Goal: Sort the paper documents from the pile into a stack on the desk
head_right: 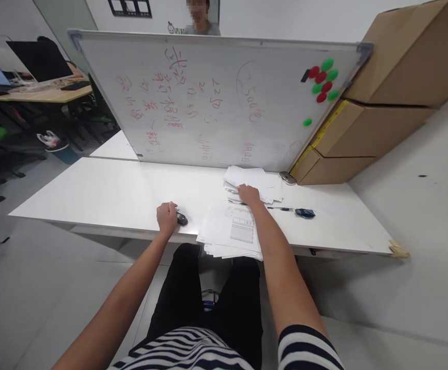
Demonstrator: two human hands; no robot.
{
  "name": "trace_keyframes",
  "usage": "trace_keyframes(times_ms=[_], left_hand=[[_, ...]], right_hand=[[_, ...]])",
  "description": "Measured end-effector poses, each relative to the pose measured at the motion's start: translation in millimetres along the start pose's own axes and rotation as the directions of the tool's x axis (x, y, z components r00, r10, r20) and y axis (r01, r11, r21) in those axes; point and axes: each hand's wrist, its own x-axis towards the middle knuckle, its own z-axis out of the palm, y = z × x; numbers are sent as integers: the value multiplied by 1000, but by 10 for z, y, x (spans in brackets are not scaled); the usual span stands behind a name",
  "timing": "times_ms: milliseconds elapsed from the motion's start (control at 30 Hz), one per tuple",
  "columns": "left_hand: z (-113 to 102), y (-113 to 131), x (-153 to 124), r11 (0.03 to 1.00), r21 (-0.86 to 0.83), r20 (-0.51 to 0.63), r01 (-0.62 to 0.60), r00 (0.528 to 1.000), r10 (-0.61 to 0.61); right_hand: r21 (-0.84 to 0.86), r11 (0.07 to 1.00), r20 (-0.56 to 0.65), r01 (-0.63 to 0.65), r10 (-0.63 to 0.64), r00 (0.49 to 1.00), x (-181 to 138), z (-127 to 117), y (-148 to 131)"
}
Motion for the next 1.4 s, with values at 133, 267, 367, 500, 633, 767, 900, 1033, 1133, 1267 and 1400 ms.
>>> trace_keyframes(times_ms=[133, 267, 367, 500, 633, 767, 900, 1033, 1133, 1267, 1400], left_hand=[[2, 5, -3, 1000, -13, 4, -2, 1000, 2], [-1, 13, -7, 1000, -8, -2, -4, 1000, 4], [1, 14, -6, 1000, -8, -2, -6, 1000, 6], [-4, 14, -7, 1000, -5, -1, -10, 1000, 10], [-14, 10, -9, 1000, 6, 0, 2, 1000, -2], [-17, -3, -2, 1000, 13, 1, -3, 1000, 3], [-22, -6, -4, 1000, -1, -4, -5, 1000, 5], [-34, 1, -9, 1000, -30, -5, 9, 1000, -9], [-44, 12, -11, 1000, -29, -9, 13, 1000, -13], [-43, 20, -15, 1000, -17, -12, 13, 1000, -13], [-40, -19, 5, 1000, -2, -3, 12, 1000, -12]], right_hand=[[-18, 1000, 17, -4, 4, 1000, 31, -25, 22], [-57, 998, 26, -6, 7, 1000, 33, -52, 16], [-94, 995, 27, 12, -9, 1000, 29, -36, -20], [-147, 989, 39, 32, -27, 999, 42, 6, -93], [-183, 982, 71, 51, -38, 997, 82, 10, -126], [-188, 980, 86, 58, -42, 995, 97, -18, -117], [-164, 986, 81, 41, -28, 996, 68, -44, -118], [-85, 996, 59, 6, -1, 998, 19, -87, -133], [30, 998, -2, -55, 55, 998, -39, -175, -130], [244, 960, -175, -136, 181, 968, -159, -457, -72], [432, 895, -398, -111, 299, 867, -454, -856, -6]])
